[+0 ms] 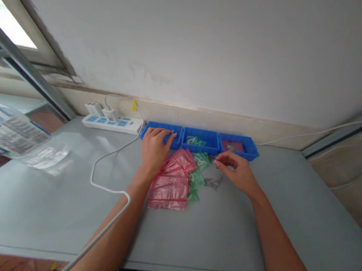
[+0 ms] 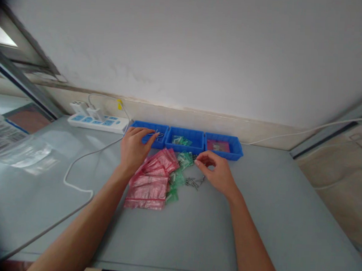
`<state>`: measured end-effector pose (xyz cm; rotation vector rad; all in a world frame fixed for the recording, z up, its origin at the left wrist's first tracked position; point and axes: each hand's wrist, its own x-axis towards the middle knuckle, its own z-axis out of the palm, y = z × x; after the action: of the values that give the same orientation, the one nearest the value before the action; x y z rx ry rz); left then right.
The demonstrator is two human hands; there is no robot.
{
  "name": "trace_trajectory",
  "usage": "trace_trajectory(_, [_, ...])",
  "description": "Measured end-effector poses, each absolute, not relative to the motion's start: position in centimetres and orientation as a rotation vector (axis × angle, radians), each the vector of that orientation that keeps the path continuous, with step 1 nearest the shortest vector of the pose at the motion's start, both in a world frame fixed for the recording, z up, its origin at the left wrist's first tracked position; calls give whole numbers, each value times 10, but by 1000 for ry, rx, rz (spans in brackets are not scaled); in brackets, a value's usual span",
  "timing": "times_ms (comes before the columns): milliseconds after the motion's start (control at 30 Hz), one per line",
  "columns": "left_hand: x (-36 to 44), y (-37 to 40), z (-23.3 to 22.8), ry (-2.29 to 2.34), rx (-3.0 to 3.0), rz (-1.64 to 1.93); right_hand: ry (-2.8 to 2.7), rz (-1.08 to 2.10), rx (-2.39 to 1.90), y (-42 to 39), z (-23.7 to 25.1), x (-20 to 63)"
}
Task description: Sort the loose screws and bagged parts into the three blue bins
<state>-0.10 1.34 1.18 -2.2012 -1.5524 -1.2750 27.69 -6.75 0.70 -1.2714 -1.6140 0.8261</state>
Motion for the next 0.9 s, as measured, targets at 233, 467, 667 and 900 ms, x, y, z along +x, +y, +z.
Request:
trace_trajectory(233, [28, -3, 15, -1281, -2557, -1187, -1640, 1266, -1282, -78, 23, 296])
trace_trajectory(467, [53, -19, 13, -1045, -2743, -1055, -1796, 1945, -1133, -83, 23, 287])
trace_trajectory(667, [59, -24, 12, -1019, -2801, -1000, -1661, 1484, -1232, -68, 2, 280])
trace_trajectory(900, [56, -22, 14, -1043, -2867, -1036, -1626, 1145, -1171, -59, -14, 270])
